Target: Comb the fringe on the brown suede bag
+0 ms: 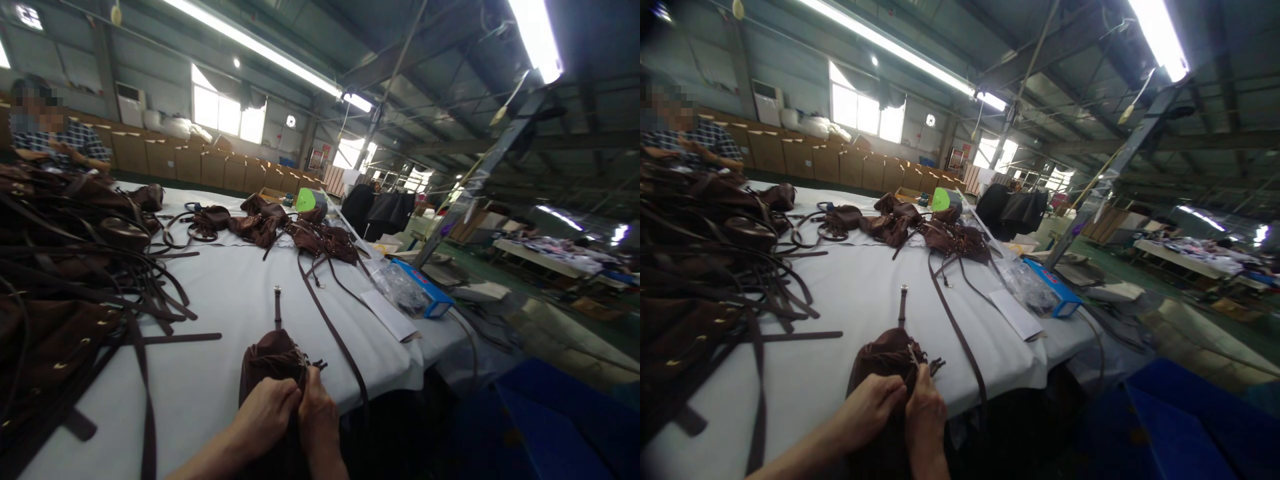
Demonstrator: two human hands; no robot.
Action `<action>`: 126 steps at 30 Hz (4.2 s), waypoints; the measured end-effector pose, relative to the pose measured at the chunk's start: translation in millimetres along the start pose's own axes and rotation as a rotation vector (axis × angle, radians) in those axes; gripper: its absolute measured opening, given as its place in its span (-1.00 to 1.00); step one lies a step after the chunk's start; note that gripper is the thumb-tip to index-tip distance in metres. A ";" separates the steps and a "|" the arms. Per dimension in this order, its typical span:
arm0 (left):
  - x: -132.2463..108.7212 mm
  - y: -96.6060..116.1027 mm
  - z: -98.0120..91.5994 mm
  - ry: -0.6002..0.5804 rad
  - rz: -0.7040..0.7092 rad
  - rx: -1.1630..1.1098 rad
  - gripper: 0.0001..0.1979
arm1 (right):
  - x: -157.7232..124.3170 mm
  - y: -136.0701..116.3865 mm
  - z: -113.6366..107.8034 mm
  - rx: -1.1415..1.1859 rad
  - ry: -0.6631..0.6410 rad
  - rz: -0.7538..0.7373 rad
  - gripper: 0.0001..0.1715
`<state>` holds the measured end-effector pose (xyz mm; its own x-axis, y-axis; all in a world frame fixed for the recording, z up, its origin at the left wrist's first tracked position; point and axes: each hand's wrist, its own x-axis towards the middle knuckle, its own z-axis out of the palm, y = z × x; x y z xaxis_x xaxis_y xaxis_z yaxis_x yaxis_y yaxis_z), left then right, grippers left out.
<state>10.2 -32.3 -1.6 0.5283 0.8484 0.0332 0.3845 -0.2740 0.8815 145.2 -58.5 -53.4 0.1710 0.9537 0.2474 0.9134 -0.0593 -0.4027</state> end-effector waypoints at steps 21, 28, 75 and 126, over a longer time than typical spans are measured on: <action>20.8 3.1 -40.8 0.019 0.109 0.020 -0.73 | -66.3 14.9 43.6 -0.030 0.169 -0.438 -0.54; -12.8 -33.4 -39.6 0.445 -0.117 0.032 -0.34 | -45.4 22.2 42.1 -0.291 0.065 -0.101 -0.45; -69.5 -21.7 -70.5 0.609 -0.600 -0.955 -0.62 | -55.0 76.4 -15.9 -0.444 -0.208 0.352 -0.45; -51.8 -51.8 -49.8 0.626 -0.584 -0.890 -0.61 | -16.0 16.0 13.1 -0.198 0.176 -0.236 -0.20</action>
<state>-74.8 -39.5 -25.5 -0.0966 0.8779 -0.4691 -0.3375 0.4145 0.8451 152.2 -70.8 -75.3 -0.0082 0.8833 0.4687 0.9863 0.0845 -0.1418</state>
